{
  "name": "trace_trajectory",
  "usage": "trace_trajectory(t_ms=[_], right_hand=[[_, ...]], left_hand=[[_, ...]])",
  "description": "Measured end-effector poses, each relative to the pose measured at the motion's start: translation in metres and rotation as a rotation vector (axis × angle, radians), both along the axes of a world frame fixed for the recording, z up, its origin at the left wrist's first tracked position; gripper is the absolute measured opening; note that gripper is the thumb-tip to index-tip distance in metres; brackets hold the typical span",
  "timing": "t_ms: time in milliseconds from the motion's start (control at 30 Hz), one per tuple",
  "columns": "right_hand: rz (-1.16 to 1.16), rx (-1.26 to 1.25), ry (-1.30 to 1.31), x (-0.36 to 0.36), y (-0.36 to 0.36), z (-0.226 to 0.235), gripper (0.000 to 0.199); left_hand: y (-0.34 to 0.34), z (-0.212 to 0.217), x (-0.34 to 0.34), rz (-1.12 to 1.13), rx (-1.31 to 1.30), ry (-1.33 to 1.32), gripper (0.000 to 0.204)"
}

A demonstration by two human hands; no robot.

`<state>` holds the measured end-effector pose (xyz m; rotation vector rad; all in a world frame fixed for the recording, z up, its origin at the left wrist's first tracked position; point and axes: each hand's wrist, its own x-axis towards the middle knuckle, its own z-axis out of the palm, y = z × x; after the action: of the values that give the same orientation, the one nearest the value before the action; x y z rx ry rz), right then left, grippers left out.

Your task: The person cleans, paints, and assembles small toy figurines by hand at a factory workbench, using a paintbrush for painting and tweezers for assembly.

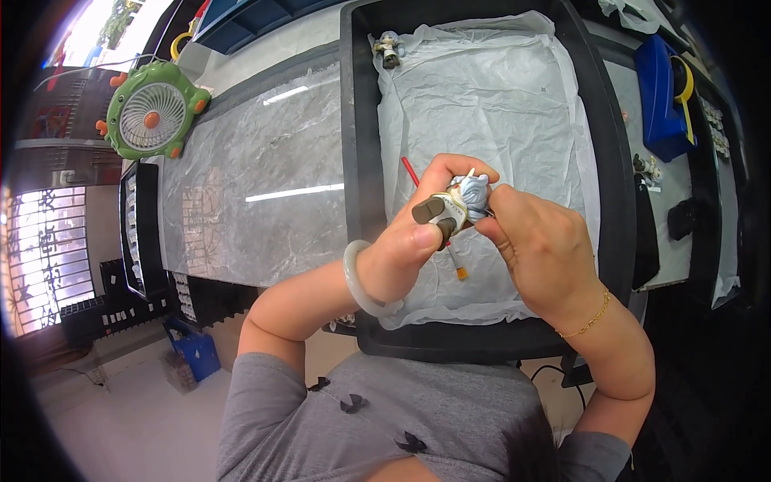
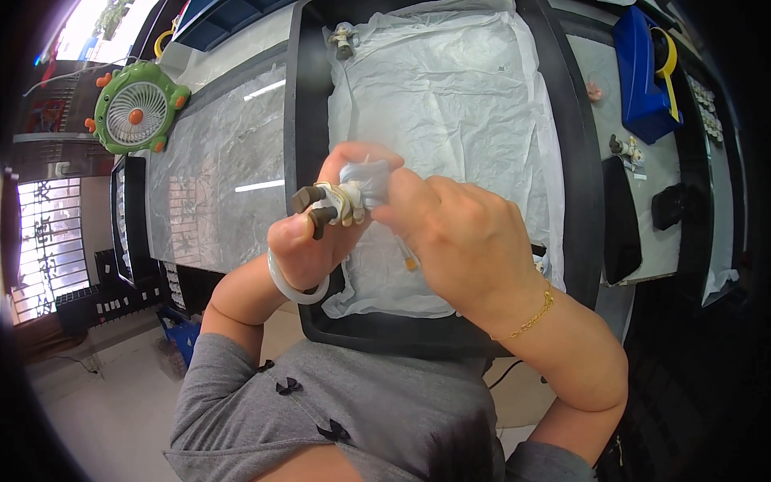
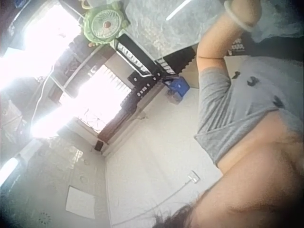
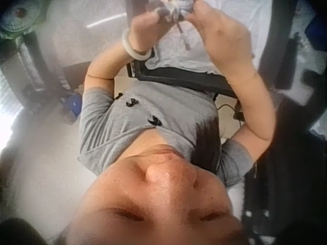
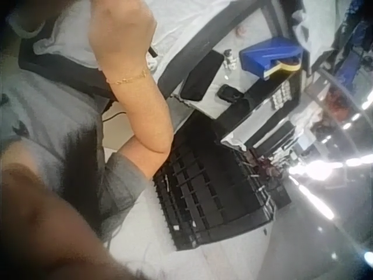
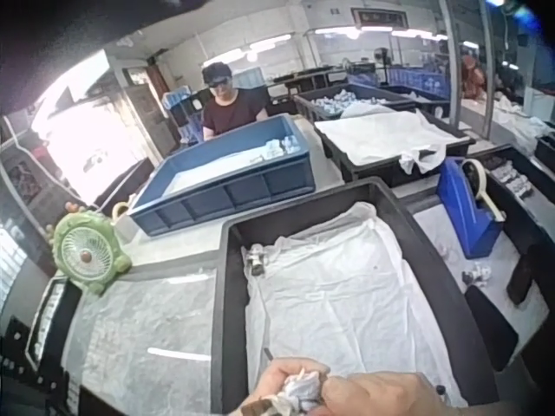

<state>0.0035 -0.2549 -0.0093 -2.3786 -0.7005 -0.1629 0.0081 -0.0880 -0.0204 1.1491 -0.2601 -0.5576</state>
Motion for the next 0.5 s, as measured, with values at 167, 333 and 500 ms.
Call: trace_trajectory(t_ms=[167,333,500], right_hand=[[-0.005,0.049,0.082,-0.0002,-0.0004,0.0014,0.021],[0.021,-0.003,-0.091,-0.0003,-0.0013,-0.0041,0.022],[-0.013,0.08,0.038,0.0006,0.0011,-0.0013,0.024]], left_hand=[[-0.0009,0.0005,-0.0006,0.012,-0.03,0.027,0.075],[0.0008,-0.0022,0.0002,-0.01,-0.103,0.118,0.078],[0.0004,-0.0008,-0.0014,0.034,-0.073,0.109,0.078]])
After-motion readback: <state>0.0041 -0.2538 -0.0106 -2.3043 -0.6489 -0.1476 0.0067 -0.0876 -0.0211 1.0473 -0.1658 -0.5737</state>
